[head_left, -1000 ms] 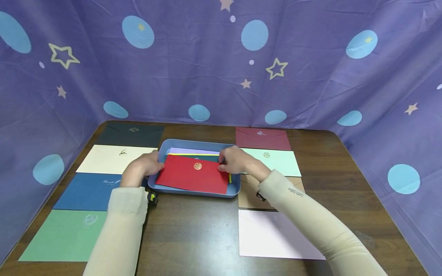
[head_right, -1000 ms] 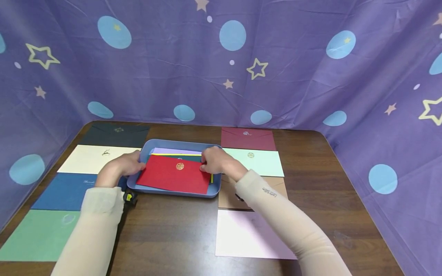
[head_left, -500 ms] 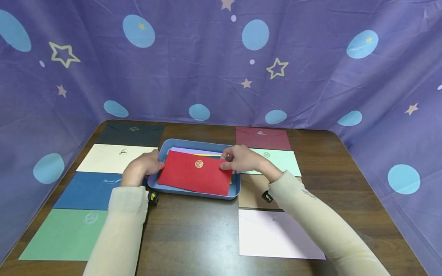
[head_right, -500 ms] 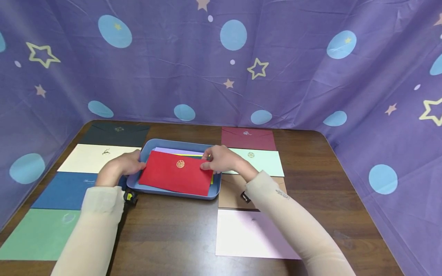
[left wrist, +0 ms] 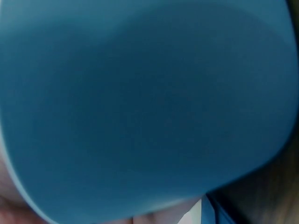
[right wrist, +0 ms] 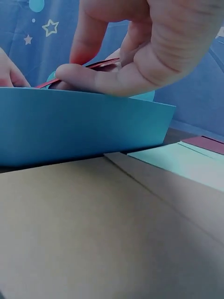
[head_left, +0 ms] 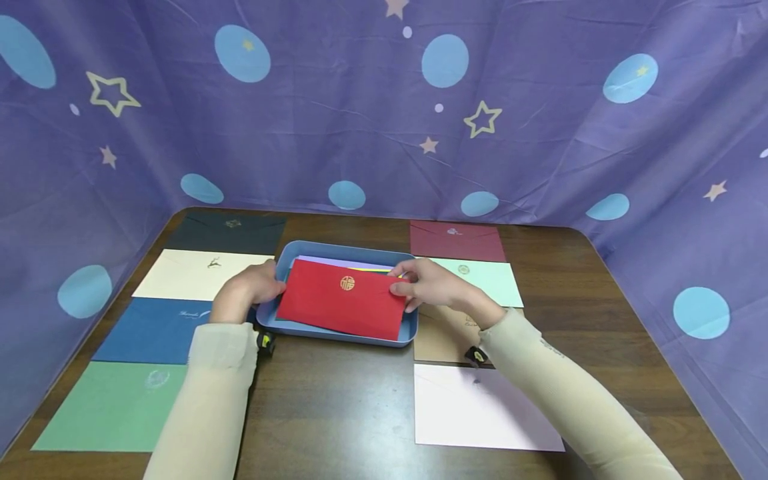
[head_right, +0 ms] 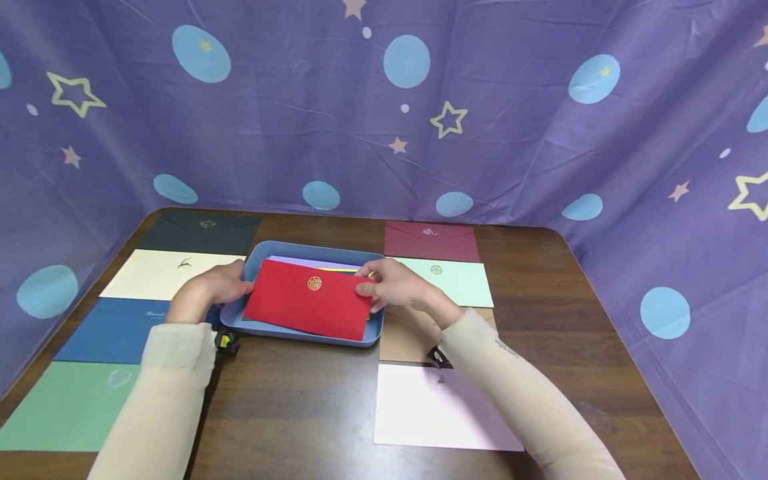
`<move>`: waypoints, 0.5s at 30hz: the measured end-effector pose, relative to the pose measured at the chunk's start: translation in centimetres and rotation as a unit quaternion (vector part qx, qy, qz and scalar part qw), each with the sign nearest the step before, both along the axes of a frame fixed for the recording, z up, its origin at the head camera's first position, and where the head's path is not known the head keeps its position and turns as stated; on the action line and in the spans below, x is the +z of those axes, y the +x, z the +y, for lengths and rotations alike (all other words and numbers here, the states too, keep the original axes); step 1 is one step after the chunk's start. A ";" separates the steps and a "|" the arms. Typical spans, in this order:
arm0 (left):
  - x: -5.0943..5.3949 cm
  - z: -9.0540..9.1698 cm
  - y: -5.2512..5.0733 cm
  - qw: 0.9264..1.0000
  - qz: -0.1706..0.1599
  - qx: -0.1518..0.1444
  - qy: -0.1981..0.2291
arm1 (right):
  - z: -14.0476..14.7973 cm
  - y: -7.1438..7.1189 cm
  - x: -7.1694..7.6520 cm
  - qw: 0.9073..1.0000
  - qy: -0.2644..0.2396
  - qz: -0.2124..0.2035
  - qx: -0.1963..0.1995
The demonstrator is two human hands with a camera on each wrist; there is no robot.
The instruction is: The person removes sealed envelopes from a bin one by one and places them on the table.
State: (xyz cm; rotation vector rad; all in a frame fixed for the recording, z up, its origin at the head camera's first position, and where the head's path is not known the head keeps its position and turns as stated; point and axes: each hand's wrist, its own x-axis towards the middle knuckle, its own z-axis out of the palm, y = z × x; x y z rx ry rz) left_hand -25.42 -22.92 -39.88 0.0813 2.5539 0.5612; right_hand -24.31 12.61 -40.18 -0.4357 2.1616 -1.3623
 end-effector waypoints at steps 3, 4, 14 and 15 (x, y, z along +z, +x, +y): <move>0.0 0.0 0.0 1.000 0.002 0.000 0.001 | 0.1 0.0 -0.3 1.000 -0.014 -0.005 -0.007; 0.0 0.0 0.0 1.000 0.003 0.000 0.001 | 0.2 0.0 -0.4 1.000 -0.018 -0.007 -0.011; 0.1 0.0 0.1 1.000 0.009 -0.003 -0.002 | 0.6 0.2 -1.1 0.999 -0.041 -0.006 -0.034; 0.1 -0.1 0.1 1.000 0.008 -0.002 -0.001 | 0.6 0.2 -1.1 0.998 -0.042 -0.007 -0.036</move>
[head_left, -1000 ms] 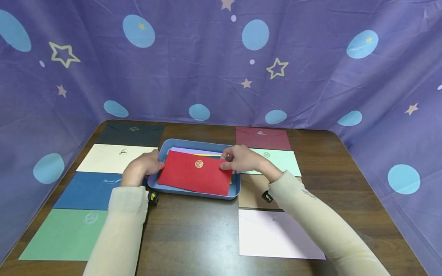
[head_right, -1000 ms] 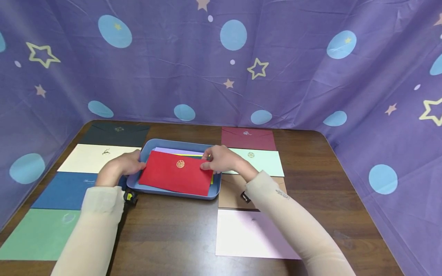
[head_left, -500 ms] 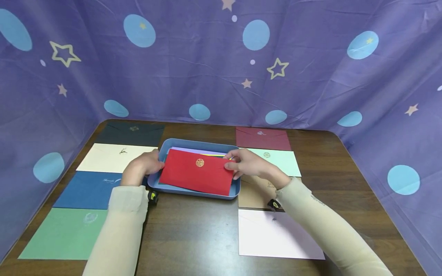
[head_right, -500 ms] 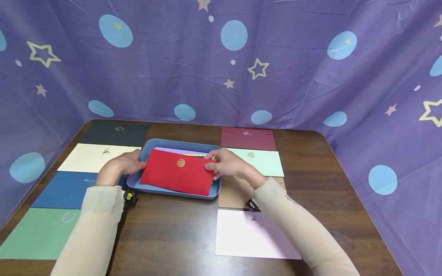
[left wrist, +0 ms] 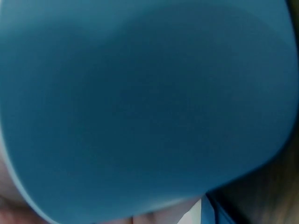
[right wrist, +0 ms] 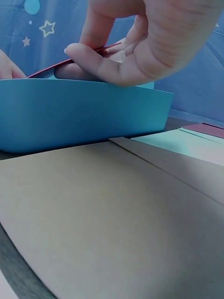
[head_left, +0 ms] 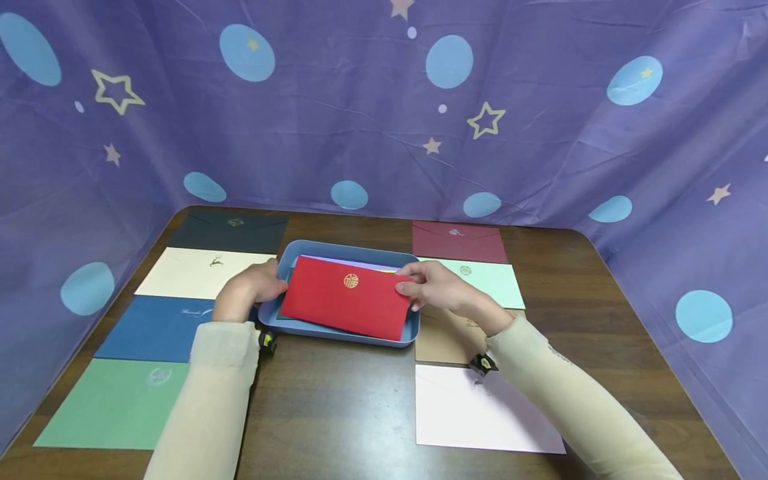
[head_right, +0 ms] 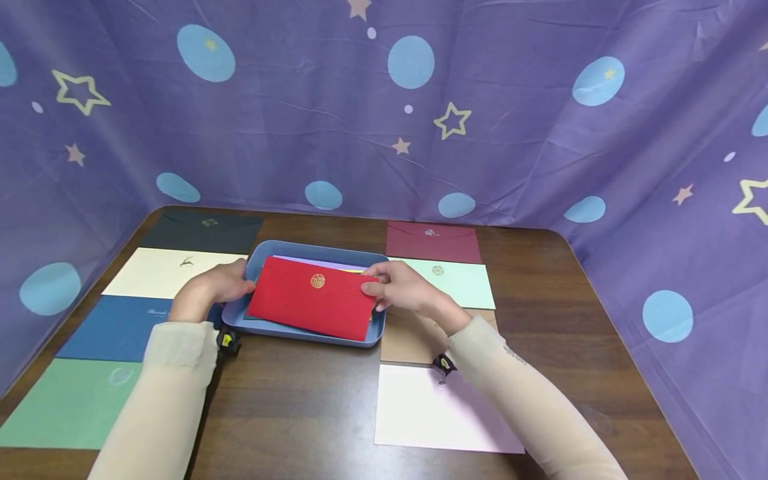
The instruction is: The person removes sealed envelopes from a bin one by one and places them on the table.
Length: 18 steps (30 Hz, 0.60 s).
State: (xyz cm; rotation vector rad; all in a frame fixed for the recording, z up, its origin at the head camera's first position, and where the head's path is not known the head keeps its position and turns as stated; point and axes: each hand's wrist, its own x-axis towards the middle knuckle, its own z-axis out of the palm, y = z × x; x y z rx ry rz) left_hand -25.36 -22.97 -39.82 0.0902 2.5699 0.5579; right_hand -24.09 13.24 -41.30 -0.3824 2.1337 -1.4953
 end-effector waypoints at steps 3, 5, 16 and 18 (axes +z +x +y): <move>0.0 0.0 0.0 1.000 -0.001 0.000 0.003 | 0.4 -0.1 0.1 1.000 -0.001 0.003 -0.005; -0.1 -0.1 0.0 1.000 -0.001 0.000 0.003 | 0.9 -0.2 0.3 1.000 0.000 0.009 -0.008; 0.0 0.0 -0.1 1.000 -0.009 -0.002 -0.003 | 5.1 -0.9 2.9 0.996 -0.056 0.041 -0.056; 0.1 0.0 -0.1 1.000 -0.009 -0.003 -0.005 | 6.3 -1.0 3.5 0.994 -0.071 0.039 -0.077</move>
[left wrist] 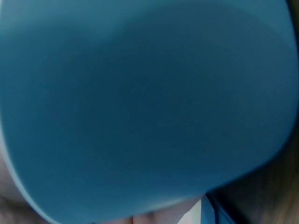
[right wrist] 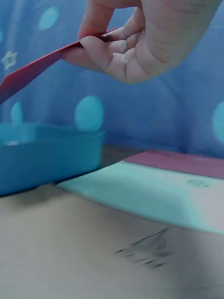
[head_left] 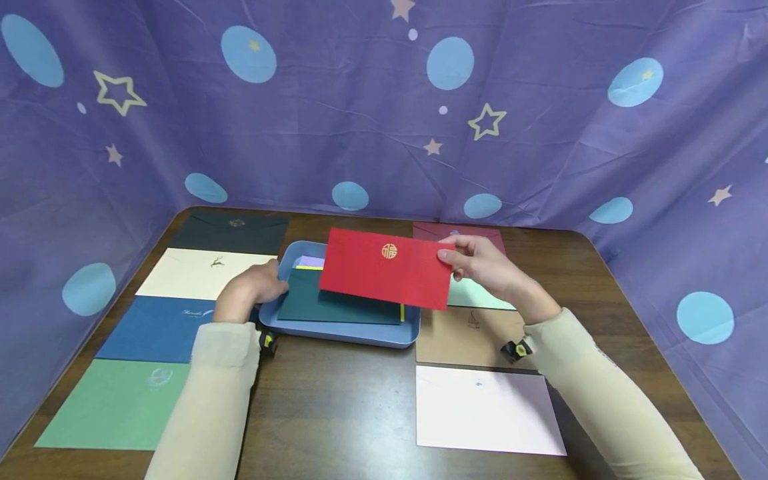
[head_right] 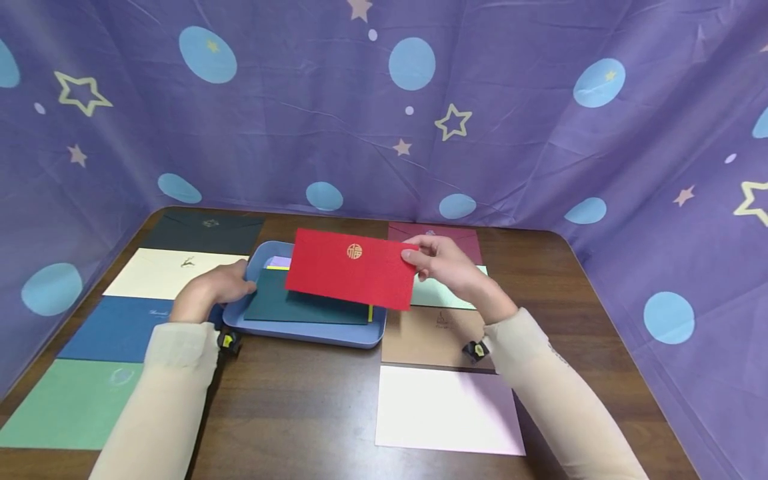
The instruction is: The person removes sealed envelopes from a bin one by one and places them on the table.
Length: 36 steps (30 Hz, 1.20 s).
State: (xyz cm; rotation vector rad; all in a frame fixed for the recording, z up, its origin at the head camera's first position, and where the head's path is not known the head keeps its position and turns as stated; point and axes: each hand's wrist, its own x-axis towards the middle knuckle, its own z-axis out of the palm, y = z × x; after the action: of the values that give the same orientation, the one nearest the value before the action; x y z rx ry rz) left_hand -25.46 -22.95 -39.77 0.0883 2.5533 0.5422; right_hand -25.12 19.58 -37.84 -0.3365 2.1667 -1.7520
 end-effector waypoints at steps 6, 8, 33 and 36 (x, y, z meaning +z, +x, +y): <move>0.0 0.1 0.0 1.000 0.002 -0.006 -0.003 | 4.7 -0.6 1.5 0.998 -0.033 0.006 -0.054; 0.0 0.2 0.0 1.000 0.001 -0.005 -0.003 | 6.4 -0.8 2.1 0.997 -0.046 0.004 -0.065; 0.0 0.0 -0.1 1.000 -0.019 0.008 -0.007 | 27.3 -2.8 3.7 0.959 0.181 0.001 -0.217; -0.1 0.0 -0.1 1.000 -0.019 0.009 -0.007 | 28.6 -3.0 3.7 0.960 0.183 -0.012 -0.212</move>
State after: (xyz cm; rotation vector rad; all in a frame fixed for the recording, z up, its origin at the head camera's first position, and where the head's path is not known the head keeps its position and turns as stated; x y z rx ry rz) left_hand -25.54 -22.95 -39.84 0.0490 2.5229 0.5278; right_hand -28.13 48.22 -34.13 0.2596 2.6222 -1.4771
